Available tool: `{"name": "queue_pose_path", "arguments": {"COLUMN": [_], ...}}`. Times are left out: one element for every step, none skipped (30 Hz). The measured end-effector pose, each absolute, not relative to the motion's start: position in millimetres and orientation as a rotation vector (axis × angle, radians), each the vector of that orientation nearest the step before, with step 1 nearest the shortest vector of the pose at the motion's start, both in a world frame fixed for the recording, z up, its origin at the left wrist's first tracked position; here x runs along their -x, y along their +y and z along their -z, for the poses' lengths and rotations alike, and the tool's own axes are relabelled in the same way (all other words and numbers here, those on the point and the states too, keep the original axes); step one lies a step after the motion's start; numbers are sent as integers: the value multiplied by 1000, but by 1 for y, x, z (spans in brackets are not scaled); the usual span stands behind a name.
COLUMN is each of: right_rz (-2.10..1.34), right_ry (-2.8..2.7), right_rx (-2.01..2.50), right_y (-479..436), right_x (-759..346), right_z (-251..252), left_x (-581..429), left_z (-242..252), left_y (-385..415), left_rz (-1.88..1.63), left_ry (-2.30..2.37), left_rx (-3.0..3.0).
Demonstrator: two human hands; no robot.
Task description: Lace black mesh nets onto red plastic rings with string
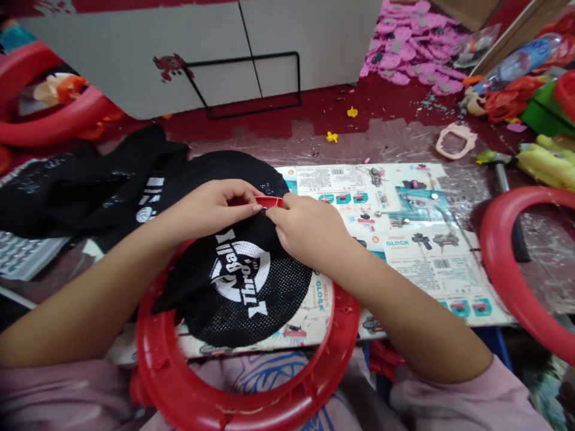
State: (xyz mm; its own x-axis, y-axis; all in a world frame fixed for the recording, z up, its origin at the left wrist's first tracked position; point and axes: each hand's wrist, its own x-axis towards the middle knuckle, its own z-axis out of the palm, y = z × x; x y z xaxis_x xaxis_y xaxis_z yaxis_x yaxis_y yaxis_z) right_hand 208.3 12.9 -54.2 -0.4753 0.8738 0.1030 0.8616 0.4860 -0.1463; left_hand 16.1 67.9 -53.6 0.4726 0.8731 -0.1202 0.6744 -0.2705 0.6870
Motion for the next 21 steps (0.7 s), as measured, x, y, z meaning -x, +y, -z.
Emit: {"name": "queue_pose_path", "arguments": {"right_rz": [-103, -97, -89, -81, -73, -63, -48, -31, -12, 8, 25, 35, 30, 10, -25, -70, -119, -167, -208, -237, -251], "right_ry": [-2569, -2574, -2580, -2586, -2595, -2603, -2611, -2621, -2630, -2639, -2647, -2655, -2665, -2674, -2680, -2686, -2690, -2696, -2702, -2710, -2717], "right_rx": [1518, 1526, 1533, 1539, 1544, 1549, 1553, 1554, 1551, 1545, 1535, 1521, 1504, 1494, 1493, 1495, 1503, 1518, 1537, 1551, 1559], "right_y": [13, 13, 13, 13, 13, 13, 13, 12, 12, 12, 11, 10, 9, 8, 7, 5, 3, 2, 0, -1, -2], "right_x": [-208, -207, -207, -206, -206, -206, -206, -206, -206, -205, -205, -205, -205, -204, -204, -203, -202, -201, -200, -199, -198], "right_z": [54, 55, 55, 55, 56, 56, 56, 57, 57, 56, 56, 55, 53, 51, 49, 47, 45, 44, 43, 43, 44], "left_x": [-16, -16, -16, -16, -16, -16, -16, -16, -16, -16, -16, -16, -16, -16, -16, -16, -16, -16, -16, -15, -15], "left_z": [54, 55, 56, 57, 58, 59, 60, 60, 60, 60, 60, 59, 59, 58, 57, 56, 56, 56, 56, 56, 57], "left_y": [68, 68, 68, 68, 68, 68, 69, 69, 69, 69, 69, 69, 68, 68, 68, 68, 68, 68, 68, 68, 68], "left_rz": [-368, -368, -369, -370, -370, -370, -370, -372, -372, -374, -375, -376, -373, -370, -366, -362, -359, -360, -363, -366, -368], "left_ry": [1289, 1296, 1300, 1300, 1301, 1303, 1307, 1313, 1316, 1317, 1316, 1315, 1316, 1322, 1331, 1343, 1353, 1360, 1363, 1364, 1365], "left_rx": [-2035, -2035, -2037, -2039, -2042, -2046, -2050, -2053, -2053, -2049, -2045, -2038, -2029, -2019, -2008, -1997, -1991, -1992, -1998, -2006, -2013]}}
